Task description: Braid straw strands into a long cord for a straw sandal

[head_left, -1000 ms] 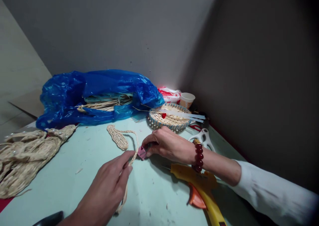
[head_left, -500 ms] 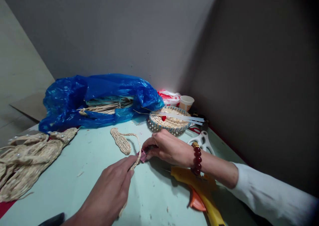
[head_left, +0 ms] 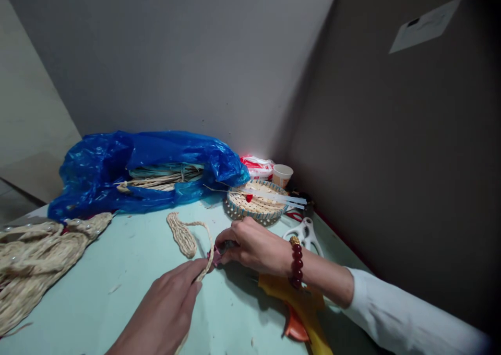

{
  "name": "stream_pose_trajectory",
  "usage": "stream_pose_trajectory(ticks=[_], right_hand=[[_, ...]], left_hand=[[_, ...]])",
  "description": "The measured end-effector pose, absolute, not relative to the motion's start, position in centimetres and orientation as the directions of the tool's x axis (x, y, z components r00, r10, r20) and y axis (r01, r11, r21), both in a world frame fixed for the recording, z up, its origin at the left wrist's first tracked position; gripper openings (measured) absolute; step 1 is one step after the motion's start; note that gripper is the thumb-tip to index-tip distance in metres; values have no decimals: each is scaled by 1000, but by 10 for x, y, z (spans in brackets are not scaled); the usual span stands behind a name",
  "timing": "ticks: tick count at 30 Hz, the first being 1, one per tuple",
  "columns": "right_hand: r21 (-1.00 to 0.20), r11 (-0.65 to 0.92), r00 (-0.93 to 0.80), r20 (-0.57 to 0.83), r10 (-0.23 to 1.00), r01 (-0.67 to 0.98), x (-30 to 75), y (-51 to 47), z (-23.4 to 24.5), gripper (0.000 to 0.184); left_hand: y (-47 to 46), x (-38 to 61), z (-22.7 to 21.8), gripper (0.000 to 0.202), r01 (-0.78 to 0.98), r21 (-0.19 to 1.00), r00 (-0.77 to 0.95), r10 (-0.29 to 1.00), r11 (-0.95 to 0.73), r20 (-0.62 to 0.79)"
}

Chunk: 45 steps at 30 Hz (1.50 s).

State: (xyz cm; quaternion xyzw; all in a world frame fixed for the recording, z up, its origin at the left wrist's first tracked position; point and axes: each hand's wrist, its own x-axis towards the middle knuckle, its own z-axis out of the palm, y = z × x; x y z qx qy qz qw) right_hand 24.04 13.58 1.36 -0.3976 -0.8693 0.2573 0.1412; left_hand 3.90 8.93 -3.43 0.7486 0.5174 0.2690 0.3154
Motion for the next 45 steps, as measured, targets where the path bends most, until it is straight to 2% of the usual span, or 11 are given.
stream_pose_trajectory(ticks=[4,8,13,21,26,32,40,45], right_hand=[[-522,556,-635,35,771,647,239,136,16,15],[-518,539,-611,40,791,664,238,136,18,16],[-503,533,-596,44,802,680,237,135,17,16],[-543,526,-606,40,795,654,243,133,21,26],[-582,526,-633,24,774,621,250,137,25,18],[-608,516,-658,-13,753,602,252,143,26,17],[-658,508,-677,-4,736,556,252,150,21,14],[-661,523,-695,2,719,538,250,151,21,16]], left_hand=[[90,41,-32,45,731,647,314,949,-218,-35],[92,43,-27,39,728,644,369,926,-237,-75],[92,42,-30,32,708,656,383,923,-262,-45],[86,39,-29,45,748,609,375,925,-263,-61],[89,40,-26,45,742,627,382,919,-238,-102],[89,40,-28,48,763,617,340,932,-194,-126],[89,41,-26,47,758,602,373,924,-252,-83],[90,41,-27,45,756,602,392,914,-256,-105]])
